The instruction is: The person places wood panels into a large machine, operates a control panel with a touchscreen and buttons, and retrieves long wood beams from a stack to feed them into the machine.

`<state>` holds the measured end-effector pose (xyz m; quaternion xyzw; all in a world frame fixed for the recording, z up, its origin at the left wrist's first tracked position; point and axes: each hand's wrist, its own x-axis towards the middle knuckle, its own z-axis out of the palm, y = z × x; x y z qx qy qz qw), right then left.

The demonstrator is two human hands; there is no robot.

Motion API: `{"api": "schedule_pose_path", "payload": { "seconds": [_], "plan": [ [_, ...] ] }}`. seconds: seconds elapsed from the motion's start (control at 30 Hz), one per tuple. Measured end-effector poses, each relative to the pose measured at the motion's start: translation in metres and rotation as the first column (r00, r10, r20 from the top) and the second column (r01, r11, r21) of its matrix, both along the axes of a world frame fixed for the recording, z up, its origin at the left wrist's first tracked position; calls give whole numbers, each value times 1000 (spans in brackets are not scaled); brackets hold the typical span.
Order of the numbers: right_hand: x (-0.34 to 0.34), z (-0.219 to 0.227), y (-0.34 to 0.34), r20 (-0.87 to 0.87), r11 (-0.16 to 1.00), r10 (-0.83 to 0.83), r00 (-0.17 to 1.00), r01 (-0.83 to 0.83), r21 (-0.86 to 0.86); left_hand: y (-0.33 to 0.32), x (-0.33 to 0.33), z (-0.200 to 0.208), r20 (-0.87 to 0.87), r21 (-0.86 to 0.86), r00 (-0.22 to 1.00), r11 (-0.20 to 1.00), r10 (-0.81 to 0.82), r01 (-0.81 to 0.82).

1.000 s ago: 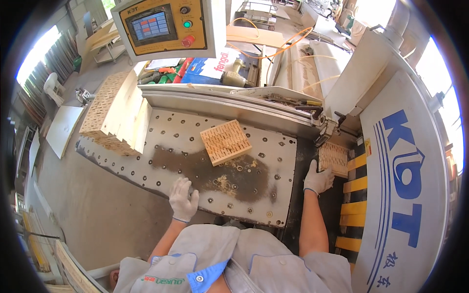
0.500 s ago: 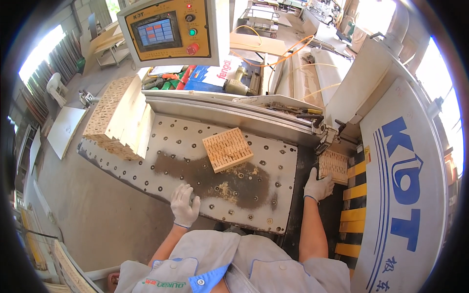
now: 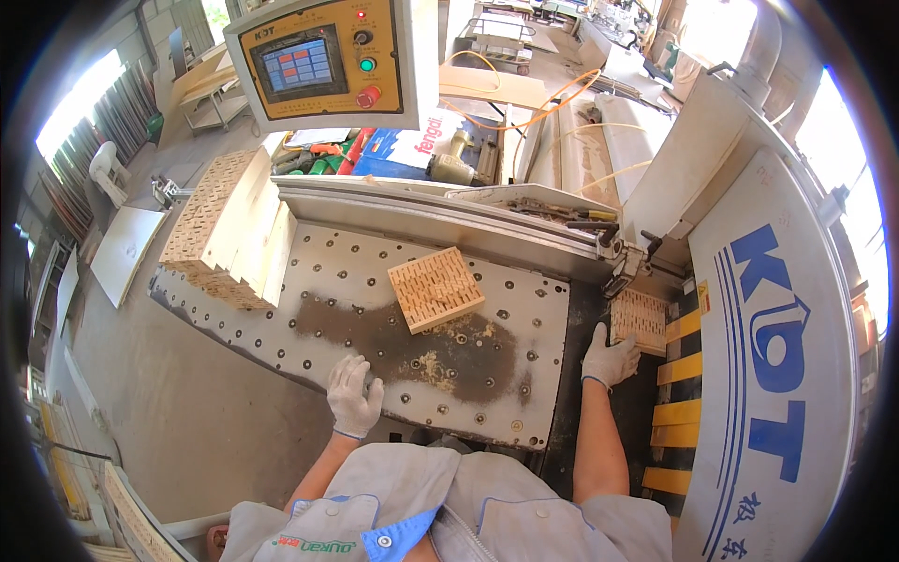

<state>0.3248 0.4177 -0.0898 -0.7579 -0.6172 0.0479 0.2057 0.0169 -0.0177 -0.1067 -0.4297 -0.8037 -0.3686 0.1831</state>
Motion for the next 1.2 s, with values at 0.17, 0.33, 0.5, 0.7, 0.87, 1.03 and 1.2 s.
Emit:
{"api": "schedule_pose_path", "payload": {
  "seconds": [0.17, 0.33, 0.5, 0.7, 0.87, 1.03, 1.2],
  "plan": [
    [-2, 3, -1, 6, 1000, -7, 1000, 7, -9, -1, 0, 0, 0, -1, 1000, 1000, -1, 1],
    [-2, 2, -1, -3, 1000, -11, 1000, 11, -5, 0, 0, -1, -7, 0, 1000, 1000, 1, -1],
    [-1, 1, 0, -15, 1000, -6, 1000, 6, -7, 0, 1, 0, -6, 0, 1000, 1000, 4, -4],
    [0, -2, 1, -13, 1000, -2, 1000, 2, 16, 0, 0, -1, -11, -2, 1000, 1000, 6, -6],
    [-1, -3, 0, -7, 1000, -1, 1000, 1, 27, 0, 1, 1, -6, 12, 1000, 1000, 8, -8],
    [-1, -3, -1, 11, 999, -14, 1000, 14, 43, 5, 2, 9, -36, 22, 999, 1000, 6, -6],
    [-3, 0, 2, -6, 1000, -17, 1000, 17, 6, 47, 5, 33, 110, 74, 898, 905, -426, 420]
  ]
}}
